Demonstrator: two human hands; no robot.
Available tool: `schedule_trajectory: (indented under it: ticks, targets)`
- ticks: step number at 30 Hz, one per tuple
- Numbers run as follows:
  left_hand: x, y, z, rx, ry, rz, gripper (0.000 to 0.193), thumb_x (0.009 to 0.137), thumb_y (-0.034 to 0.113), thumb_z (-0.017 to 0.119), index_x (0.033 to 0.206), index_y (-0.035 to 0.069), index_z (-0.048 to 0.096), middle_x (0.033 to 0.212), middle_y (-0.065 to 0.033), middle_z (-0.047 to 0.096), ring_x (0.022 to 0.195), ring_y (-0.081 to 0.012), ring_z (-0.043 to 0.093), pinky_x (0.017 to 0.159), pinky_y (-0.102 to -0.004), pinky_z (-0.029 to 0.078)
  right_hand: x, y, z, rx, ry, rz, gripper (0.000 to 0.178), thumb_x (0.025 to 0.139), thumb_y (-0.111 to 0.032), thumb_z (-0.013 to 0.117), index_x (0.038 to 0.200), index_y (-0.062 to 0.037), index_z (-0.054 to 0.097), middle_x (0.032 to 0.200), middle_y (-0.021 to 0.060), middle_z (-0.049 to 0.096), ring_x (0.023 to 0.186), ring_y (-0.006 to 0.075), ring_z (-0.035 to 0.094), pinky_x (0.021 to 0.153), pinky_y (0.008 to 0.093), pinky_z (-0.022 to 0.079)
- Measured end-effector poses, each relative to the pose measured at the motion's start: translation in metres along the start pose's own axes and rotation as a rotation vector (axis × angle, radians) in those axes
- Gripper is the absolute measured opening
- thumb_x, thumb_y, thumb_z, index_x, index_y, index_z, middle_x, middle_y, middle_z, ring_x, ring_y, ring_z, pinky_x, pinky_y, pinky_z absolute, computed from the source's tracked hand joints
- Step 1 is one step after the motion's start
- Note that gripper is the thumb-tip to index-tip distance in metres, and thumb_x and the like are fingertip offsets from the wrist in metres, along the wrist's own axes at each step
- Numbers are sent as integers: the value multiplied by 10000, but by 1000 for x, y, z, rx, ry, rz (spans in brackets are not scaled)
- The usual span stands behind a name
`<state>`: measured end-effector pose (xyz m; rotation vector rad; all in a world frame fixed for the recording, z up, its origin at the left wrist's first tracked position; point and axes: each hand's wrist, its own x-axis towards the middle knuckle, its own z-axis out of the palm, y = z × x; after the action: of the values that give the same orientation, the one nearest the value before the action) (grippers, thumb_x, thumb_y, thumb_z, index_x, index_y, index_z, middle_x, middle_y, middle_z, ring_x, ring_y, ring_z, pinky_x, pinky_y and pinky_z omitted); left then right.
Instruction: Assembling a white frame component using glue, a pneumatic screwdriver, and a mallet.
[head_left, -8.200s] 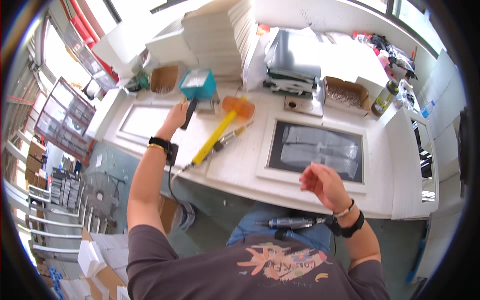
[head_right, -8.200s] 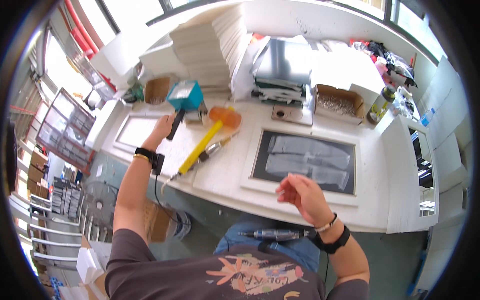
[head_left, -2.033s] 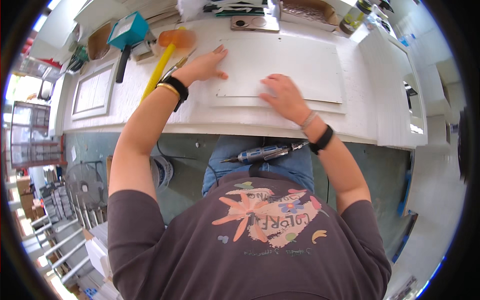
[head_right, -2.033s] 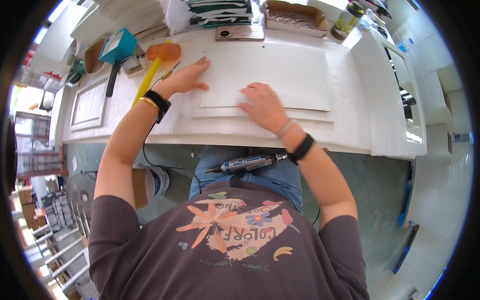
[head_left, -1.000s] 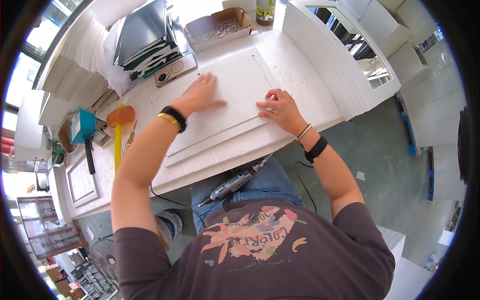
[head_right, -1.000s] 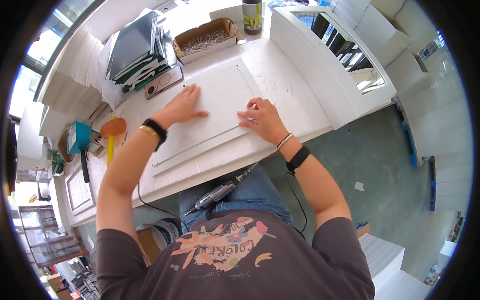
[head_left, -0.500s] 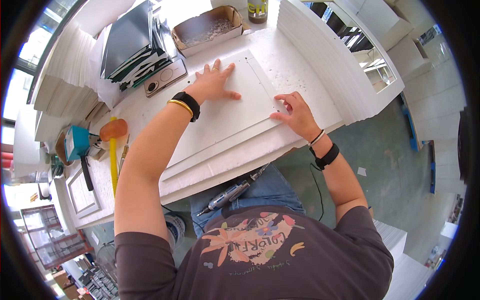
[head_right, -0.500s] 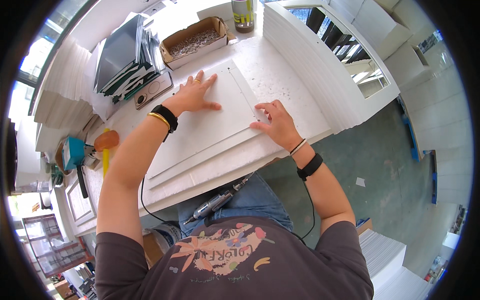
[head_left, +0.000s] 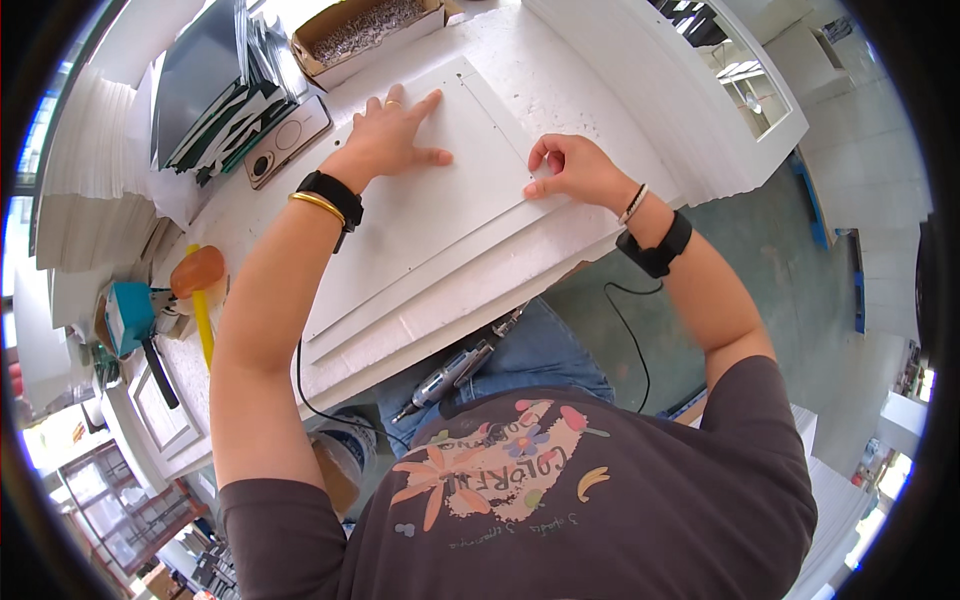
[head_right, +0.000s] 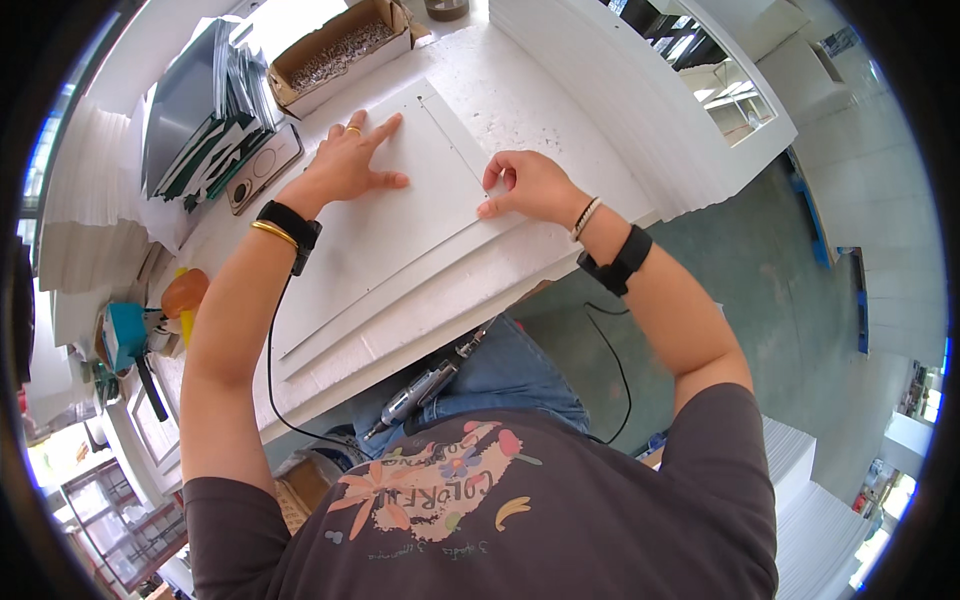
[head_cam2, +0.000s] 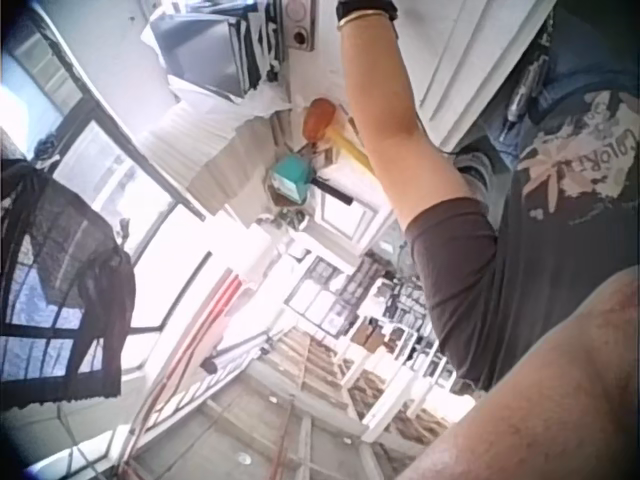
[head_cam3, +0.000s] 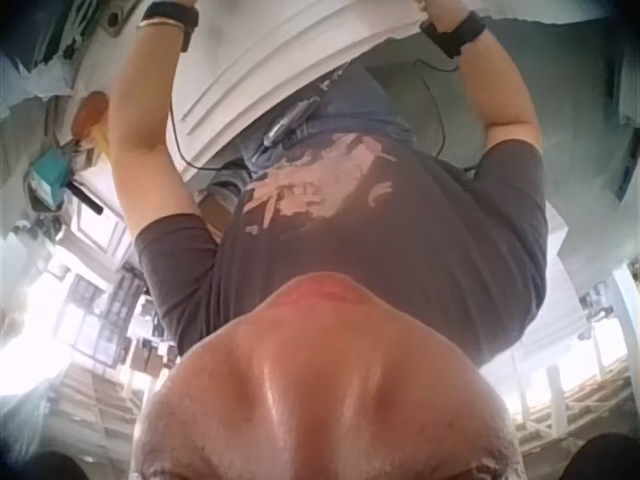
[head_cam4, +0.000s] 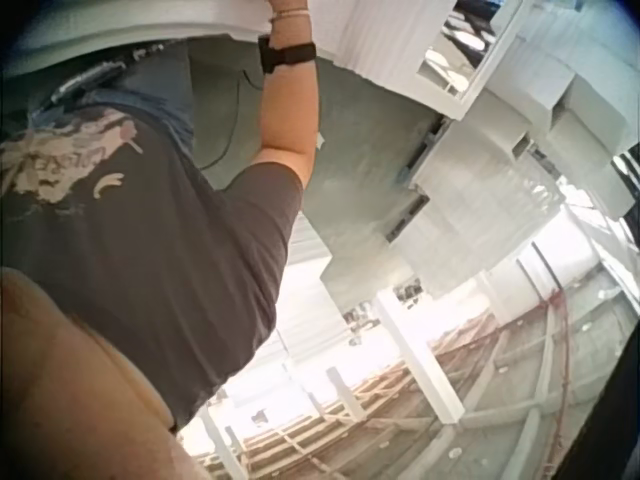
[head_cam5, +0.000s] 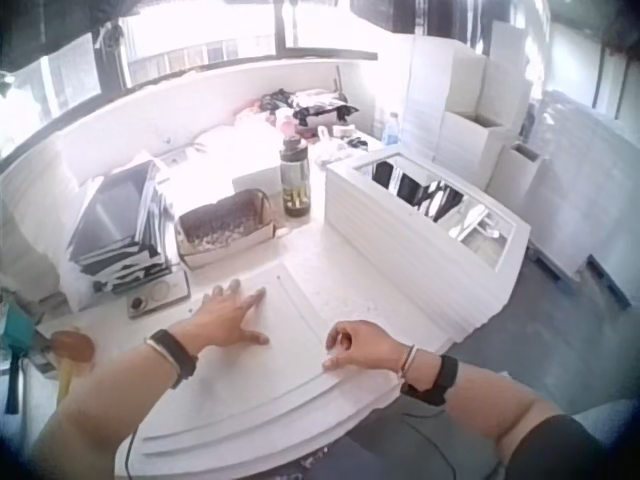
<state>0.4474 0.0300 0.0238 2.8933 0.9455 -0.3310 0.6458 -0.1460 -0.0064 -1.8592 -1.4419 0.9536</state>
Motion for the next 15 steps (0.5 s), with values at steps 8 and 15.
schedule_trajectory:
  ticks: [8,15]
  targets:
    - [4,-3,7,-48,16,-17,872,653,556,685,1380,257,309,1366,-251,296,1191,-430,361,984,-487,324,7,-9,-5,-110,-100,58,260,599,-235,786,712,-83,608,624,4,471,591,118,442,545,259,365]
    - [4,1,10,2,90,6,860,655,544,692,1375,247,326,1367,-260,300,1161,-423,405,955,-433,372,7,-15,-9,-137,-139,84,214,631,-184,755,650,-62,580,574,-7,470,569,94,424,526,244,352]
